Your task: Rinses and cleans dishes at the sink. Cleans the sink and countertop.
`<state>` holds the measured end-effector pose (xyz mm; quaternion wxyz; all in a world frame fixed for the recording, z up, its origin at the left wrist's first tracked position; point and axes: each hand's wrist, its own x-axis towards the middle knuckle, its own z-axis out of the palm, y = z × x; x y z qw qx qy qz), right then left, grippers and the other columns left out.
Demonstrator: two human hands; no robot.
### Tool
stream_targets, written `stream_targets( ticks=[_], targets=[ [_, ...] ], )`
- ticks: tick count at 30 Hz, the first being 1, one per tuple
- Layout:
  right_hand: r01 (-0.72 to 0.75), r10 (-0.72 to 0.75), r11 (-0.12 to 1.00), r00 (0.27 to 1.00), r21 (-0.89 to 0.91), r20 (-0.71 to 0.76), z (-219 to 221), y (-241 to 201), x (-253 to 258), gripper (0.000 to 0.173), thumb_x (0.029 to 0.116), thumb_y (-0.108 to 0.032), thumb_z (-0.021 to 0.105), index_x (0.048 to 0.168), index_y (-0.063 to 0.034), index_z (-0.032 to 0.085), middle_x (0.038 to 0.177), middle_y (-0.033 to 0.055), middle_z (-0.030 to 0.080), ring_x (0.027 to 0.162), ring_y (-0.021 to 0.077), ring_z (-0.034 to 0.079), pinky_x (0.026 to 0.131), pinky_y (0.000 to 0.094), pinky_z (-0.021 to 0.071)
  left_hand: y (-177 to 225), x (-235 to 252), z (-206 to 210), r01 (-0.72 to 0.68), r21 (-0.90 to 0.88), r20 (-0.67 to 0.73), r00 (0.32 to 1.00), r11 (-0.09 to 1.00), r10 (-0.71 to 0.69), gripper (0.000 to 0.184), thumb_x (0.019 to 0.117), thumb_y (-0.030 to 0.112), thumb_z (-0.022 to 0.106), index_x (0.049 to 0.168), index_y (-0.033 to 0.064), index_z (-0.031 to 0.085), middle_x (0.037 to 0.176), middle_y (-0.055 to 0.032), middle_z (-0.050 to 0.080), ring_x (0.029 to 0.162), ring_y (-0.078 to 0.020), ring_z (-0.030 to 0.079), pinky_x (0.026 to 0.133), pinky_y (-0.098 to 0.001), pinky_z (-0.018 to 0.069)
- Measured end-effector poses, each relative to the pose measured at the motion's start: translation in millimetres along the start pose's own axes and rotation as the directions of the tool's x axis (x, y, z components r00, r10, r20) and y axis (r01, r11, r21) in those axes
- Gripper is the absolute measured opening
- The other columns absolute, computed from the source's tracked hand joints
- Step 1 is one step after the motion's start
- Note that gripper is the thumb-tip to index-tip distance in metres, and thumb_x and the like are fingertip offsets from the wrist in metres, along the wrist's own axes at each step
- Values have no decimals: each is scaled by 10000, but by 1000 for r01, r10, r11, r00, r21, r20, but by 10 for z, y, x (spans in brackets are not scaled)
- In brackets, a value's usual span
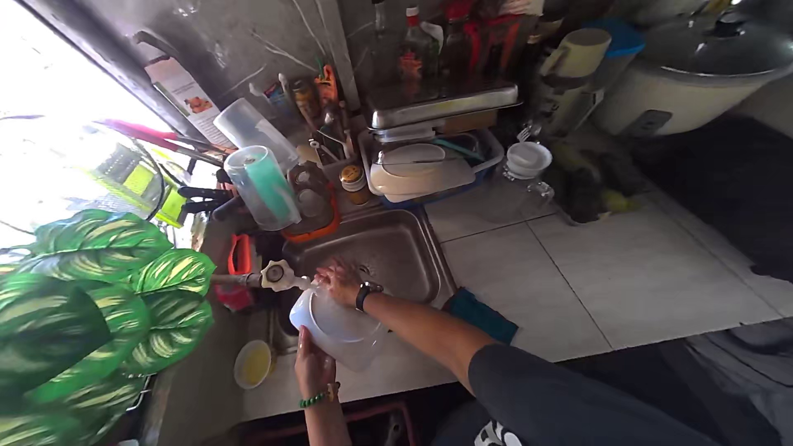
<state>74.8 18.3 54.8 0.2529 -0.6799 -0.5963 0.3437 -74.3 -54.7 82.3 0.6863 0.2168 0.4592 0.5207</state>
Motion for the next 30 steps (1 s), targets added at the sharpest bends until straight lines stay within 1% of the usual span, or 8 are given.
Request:
stream_targets(
  ticks=[5, 7, 11, 14, 17, 23, 27, 30],
  targets=[
    [331, -327, 944, 935, 6, -135, 329, -285, -256, 433, 1065, -434, 472, 1405, -241, 658, 1529, 131, 537, 1534, 372, 306, 1245, 659, 133, -35, 144, 5, -25, -77, 15, 1000, 997, 27, 295, 1123, 245, 319, 1251, 86, 531, 1027, -17, 705, 935, -100, 701, 826, -322, 608],
    [339, -338, 941, 932, -15, -127, 214, -220, -185, 436, 1073, -412, 459, 1414, -215, 648, 1503, 91, 572, 1519, 343, 347, 1229, 664, 143, 13, 131, 24, -20, -70, -12, 1000, 997, 20, 295, 1121, 256, 334, 1267, 89, 527, 1040, -21, 695, 943, -105, 696, 830, -326, 602],
    [-69, 69, 998, 997, 4, 23, -403, 266, -137, 570, 1086, -467, 415, 1514, -102, 503, 1504, 170, 540, 1412, 343, 495, 1160, 588, 372, 66, 97, -54, -11, -122, -66, 998, 992, 3, 299, 1120, 300, 345, 1238, 106, 539, 1038, -31, 696, 950, -117, 703, 822, -348, 612],
    [-266, 204, 910, 955, 319, 215, -821, 530, -351, 561, 1047, -405, 578, 1309, 90, 566, 1250, 281, 625, 1151, 351, 618, 1013, 531, 469, -79, 261, -173, -1, -173, -15, 1000, 985, -1, 331, 1127, 311, 301, 1263, 101, 517, 1069, -33, 688, 986, -127, 696, 850, -361, 607],
    [-175, 78, 744, 981, 645, 176, -991, 539, -641, 326, 1016, -195, 634, 1247, 28, 576, 1051, 106, 660, 894, 117, 652, 837, 326, 556, -405, 540, -143, 146, -98, 10, 989, 984, -146, 392, 1116, 383, 313, 1280, 96, 523, 1068, -45, 691, 962, -133, 691, 819, -375, 601],
    [-1, 176, 712, 968, 703, -177, -1412, 305, -1101, 325, 1020, -94, 598, 1294, 79, 581, 1161, 183, 665, 1004, 148, 659, 937, 325, 542, -777, 724, 387, 174, 145, 26, 983, 974, -180, 299, 1106, 232, 338, 1228, 35, 526, 951, -60, 630, 811, -127, 626, 727, -330, 555],
    [98, 397, 442, 870, 892, -292, -1749, 564, -1421, 309, 1063, -159, 536, 1331, -9, 568, 1089, 132, 709, 960, 188, 706, 870, 392, 600, -621, 656, 539, 9, 191, 114, 993, 982, -31, 290, 1089, 132, 427, 1253, -68, 558, 1011, -120, 688, 872, -155, 678, 807, -329, 585],
    [214, 509, 293, 790, 932, -341, -1901, 737, -1516, 312, 1090, -242, 471, 1349, -80, 537, 1103, 88, 703, 970, 180, 701, 846, 396, 599, -517, 488, 245, -131, 465, 75, 991, 876, 108, 264, 1045, 117, 553, 1193, -94, 612, 1044, -171, 689, 899, -185, 682, 825, -348, 586]
  ],
)
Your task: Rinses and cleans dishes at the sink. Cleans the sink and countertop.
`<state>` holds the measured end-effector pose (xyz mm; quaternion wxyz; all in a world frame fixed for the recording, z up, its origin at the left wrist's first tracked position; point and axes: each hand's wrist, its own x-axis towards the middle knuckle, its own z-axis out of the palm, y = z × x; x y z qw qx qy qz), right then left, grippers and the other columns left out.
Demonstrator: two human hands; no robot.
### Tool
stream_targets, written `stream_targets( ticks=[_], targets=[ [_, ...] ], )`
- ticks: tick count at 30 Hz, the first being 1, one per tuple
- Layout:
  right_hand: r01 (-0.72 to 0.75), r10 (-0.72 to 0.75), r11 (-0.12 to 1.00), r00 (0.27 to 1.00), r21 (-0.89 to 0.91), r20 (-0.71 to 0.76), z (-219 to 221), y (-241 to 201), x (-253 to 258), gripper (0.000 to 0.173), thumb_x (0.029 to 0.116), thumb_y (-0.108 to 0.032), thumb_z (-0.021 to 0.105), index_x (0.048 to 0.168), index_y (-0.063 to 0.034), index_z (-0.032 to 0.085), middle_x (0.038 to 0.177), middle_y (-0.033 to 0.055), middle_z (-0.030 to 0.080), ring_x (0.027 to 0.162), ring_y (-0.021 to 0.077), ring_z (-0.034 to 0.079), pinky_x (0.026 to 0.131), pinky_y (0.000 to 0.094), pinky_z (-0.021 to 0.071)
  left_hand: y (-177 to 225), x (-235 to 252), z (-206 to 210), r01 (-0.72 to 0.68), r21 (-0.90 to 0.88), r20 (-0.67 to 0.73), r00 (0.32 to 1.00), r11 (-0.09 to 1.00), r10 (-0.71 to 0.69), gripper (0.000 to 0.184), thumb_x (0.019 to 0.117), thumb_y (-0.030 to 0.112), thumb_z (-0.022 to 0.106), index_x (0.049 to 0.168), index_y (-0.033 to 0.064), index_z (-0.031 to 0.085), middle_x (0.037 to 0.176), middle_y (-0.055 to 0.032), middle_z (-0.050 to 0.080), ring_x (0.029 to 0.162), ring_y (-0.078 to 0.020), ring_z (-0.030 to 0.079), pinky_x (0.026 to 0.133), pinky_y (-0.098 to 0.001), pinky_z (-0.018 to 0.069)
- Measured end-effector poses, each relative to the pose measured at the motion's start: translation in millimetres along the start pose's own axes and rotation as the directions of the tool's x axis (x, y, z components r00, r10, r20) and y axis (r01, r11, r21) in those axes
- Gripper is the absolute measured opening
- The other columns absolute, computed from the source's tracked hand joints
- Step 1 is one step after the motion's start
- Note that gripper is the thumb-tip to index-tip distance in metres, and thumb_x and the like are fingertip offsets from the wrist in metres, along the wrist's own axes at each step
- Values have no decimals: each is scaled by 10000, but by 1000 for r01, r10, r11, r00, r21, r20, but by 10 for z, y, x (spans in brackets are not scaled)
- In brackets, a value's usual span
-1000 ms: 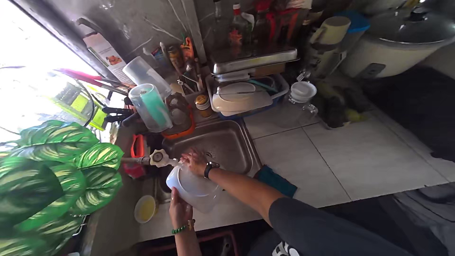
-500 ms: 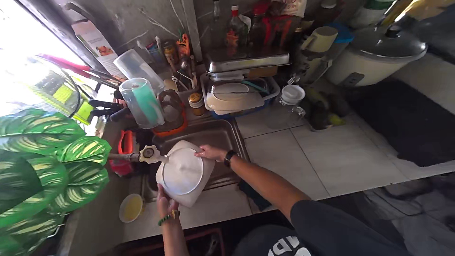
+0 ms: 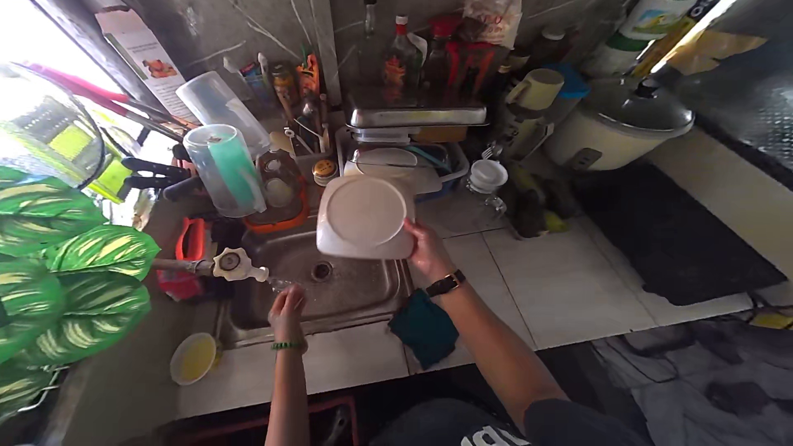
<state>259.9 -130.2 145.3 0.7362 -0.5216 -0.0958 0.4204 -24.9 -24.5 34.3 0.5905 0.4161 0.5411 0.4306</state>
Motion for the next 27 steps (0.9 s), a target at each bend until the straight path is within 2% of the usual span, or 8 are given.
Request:
stream_targets(
  ticks=[4, 10, 12, 14, 17, 22, 25, 27],
  targets=[
    [68, -57, 993, 992, 93, -115, -34, -35, 195, 413, 1094, -297, 473, 1476, -146, 437, 1329, 79, 619, 1170, 189, 636, 976, 412, 550, -225, -328, -692, -180, 617, -72, 957, 766, 283, 330, 1021, 129, 601, 1267, -88, 636, 1357, -291, 601, 1310, -402, 558, 1122, -536, 413],
    [292, -229, 941, 921, 169, -314, 485, -60, 872, 487, 1131, -223, 321, 1579, -73, 201, 1494, 163, 443, 1328, 224, 518, 1085, 399, 486, -653, -353, -1486, -170, 907, 66, 961, 385, 269, 805, 968, 552, 581, 1519, -18, 441, 1598, -344, 291, 1492, -507, 282, 1217, -622, 231],
    [217, -220, 975, 901, -51, -374, 527, -216, 923, 520, 1136, -324, 313, 1550, -14, 253, 1391, 212, 516, 1170, 248, 608, 946, 387, 552, -734, -199, -1607, -248, 933, 174, 945, 261, 277, 884, 953, 656, 484, 1554, 12, 403, 1620, -310, 283, 1511, -497, 249, 1222, -655, 167],
    [40, -163, 933, 933, -357, -320, 403, -373, 877, 552, 1123, -418, 316, 1440, 26, 404, 1073, 175, 666, 821, 205, 697, 701, 346, 593, -743, -37, -1675, -318, 927, 258, 925, 197, 278, 895, 948, 686, 457, 1557, 32, 407, 1625, -289, 291, 1518, -486, 239, 1221, -658, 153],
    [-50, -108, 720, 977, -692, -183, 148, -495, 776, 537, 1086, -459, 440, 1356, 5, 447, 813, 63, 578, 585, 139, 601, 586, 316, 561, -734, 111, -1744, -373, 917, 328, 906, 139, 267, 930, 939, 737, 414, 1568, 52, 399, 1631, -286, 282, 1526, -481, 221, 1229, -650, 135],
    [323, -259, 301, 933, -897, 249, -469, 44, 66, 442, 1060, -245, 549, 1342, 88, 483, 1120, 248, 659, 942, 298, 707, 821, 475, 604, -800, -17, -1646, -439, 895, 418, 888, 83, 190, 1070, 835, 895, 354, 1594, 142, 380, 1648, -286, 236, 1535, -489, 178, 1211, -702, 97],
    [524, -33, 5, 851, -851, 524, -1107, 810, -572, 597, 976, -477, 628, 1416, -76, 589, 1514, 183, 512, 1401, 347, 494, 1149, 556, 417, -943, -420, -1086, -596, 797, 577, 799, 98, 166, 1011, 849, 876, 391, 1587, 185, 403, 1642, -266, 274, 1532, -463, 223, 1195, -718, 153],
    [604, 92, -87, 797, -792, 597, -1527, 1279, -861, 724, 940, -688, 547, 1509, -240, 535, 1633, 147, 385, 1522, 354, 336, 1216, 641, 272, -1049, -697, -450, -666, 737, 649, 745, 114, 157, 915, 890, 827, 409, 1561, 206, 455, 1629, -233, 331, 1517, -441, 283, 1195, -708, 183]
  ],
)
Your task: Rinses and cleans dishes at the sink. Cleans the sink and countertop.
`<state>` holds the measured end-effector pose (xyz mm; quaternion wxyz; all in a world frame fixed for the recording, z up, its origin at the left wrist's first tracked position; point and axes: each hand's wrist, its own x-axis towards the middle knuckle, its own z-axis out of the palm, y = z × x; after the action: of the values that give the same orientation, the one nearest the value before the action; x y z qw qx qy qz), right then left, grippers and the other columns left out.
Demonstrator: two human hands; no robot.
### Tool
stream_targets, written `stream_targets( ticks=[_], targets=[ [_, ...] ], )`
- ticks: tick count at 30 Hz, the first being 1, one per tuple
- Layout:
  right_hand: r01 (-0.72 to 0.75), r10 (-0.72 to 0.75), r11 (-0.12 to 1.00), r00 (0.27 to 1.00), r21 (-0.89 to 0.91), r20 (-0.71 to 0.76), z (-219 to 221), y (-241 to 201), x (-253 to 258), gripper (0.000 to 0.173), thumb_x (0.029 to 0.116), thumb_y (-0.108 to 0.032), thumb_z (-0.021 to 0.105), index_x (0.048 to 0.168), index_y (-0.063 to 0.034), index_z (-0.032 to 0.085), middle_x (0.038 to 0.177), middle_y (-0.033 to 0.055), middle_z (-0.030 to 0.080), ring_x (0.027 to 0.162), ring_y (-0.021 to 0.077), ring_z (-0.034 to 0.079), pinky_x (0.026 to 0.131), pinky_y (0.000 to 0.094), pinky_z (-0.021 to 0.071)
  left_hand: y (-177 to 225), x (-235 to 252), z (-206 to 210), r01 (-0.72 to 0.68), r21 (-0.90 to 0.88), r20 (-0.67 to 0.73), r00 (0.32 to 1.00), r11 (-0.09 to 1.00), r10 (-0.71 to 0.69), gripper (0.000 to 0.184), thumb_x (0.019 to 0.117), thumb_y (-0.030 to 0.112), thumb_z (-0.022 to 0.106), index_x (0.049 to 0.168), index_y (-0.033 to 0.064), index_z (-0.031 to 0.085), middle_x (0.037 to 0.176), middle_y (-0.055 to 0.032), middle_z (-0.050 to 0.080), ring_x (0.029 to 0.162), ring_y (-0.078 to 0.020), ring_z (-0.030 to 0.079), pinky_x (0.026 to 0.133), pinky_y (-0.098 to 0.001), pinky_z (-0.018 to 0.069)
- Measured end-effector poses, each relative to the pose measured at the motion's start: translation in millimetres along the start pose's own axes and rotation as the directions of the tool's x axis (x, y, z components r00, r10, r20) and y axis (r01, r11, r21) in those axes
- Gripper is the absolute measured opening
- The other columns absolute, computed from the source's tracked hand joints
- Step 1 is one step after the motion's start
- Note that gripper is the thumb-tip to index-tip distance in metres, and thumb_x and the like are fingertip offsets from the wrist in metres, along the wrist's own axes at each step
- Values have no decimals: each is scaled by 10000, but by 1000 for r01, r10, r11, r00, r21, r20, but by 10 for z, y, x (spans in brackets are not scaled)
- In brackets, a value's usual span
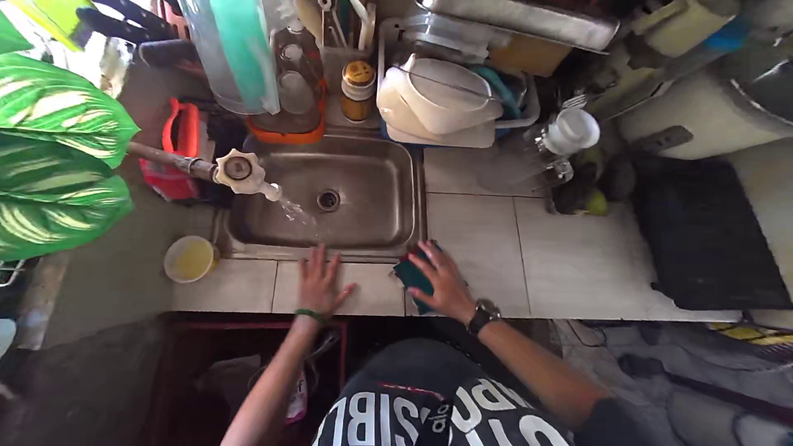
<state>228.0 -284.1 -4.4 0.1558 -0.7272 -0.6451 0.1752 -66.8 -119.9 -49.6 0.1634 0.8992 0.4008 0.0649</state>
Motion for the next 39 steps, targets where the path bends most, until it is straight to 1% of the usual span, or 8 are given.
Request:
stream_targets(
  ticks=[6, 11, 14, 19, 26, 32, 36, 39],
  targets=[
    [167, -154, 972, 984, -165, 92, 540, -173, -79, 690, 999, -684, 379, 1580, -315, 421, 1667, 153, 319, 1538, 435, 262, 1154, 773, 189, 789, 1138, -35, 281, -167, 435, 881, 945, -185, 594, 1071, 545, 379, 1534, 190, 490, 1590, -101, 452, 1498, -318, 372, 1243, -591, 192],
    [396, -387, 918, 879, 26, 279, 808, -983, 811, 622, 1039, -534, 474, 1615, -338, 343, 1707, 135, 215, 1571, 435, 139, 1186, 766, 118, 117, 1414, -694, 373, -928, 296, 739, 2, -605, 336, 1099, 161, 448, 1309, -63, 587, 1251, -211, 666, 1096, -254, 670, 960, -399, 540],
    [330, -364, 931, 869, 156, 334, 817, -1392, 1523, 491, 1076, -318, 472, 1562, -255, 454, 1663, 132, 336, 1517, 378, 337, 1193, 630, 307, -27, 1199, -1027, 188, -982, 161, 740, -28, -653, 278, 1066, 113, 493, 1235, -67, 621, 1150, -176, 701, 994, -196, 690, 905, -357, 569],
    [-261, 109, 805, 948, 533, 300, 403, -1789, 2380, 478, 1027, -114, 560, 1467, 23, 434, 1217, 317, 640, 1085, 451, 664, 944, 587, 537, -168, 913, -1112, 273, -944, 27, 621, 184, -783, 305, 1023, 82, 583, 1302, -36, 614, 1199, -191, 670, 1010, -213, 643, 883, -382, 522],
    [-62, 66, 787, 998, 614, 16, 116, -2231, 2539, 349, 964, -102, 652, 1265, 65, 594, 1227, 300, 618, 1124, 424, 633, 943, 569, 532, -180, 1038, -890, 280, -864, 504, 497, -419, -706, 557, 1102, 486, 316, 1271, 10, 551, 963, -164, 629, 769, -241, 611, 690, -419, 544],
    [-204, 89, 618, 978, 759, 190, 340, -1754, 2456, 513, 1031, -227, 601, 1467, 13, 476, 1340, 241, 619, 1156, 297, 658, 991, 476, 548, 86, 1178, -1214, 305, -950, 259, 635, -72, -727, 441, 1118, 297, 412, 1273, -73, 595, 1081, -220, 669, 945, -263, 653, 869, -434, 552],
    [-473, 143, 210, 881, 856, 452, 242, -1853, 2280, 413, 1072, -198, 524, 1440, -45, 414, 919, 102, 669, 689, 151, 663, 596, 328, 582, 147, 1100, -1671, 363, -895, 146, 785, 258, -602, 413, 1094, 312, 479, 1300, 7, 667, 1202, -221, 698, 1131, -320, 664, 1029, -526, 485],
    [-501, 125, 17, 860, 865, 495, 262, -1904, 2326, 281, 1079, -199, 478, 1317, -53, 510, 896, 49, 637, 689, 109, 625, 606, 287, 560, 244, 938, -1940, 188, -842, -262, 677, 506, -688, 335, 1034, 184, 588, 1262, -48, 668, 1176, -227, 708, 1076, -289, 702, 999, -446, 539]
  ],
)
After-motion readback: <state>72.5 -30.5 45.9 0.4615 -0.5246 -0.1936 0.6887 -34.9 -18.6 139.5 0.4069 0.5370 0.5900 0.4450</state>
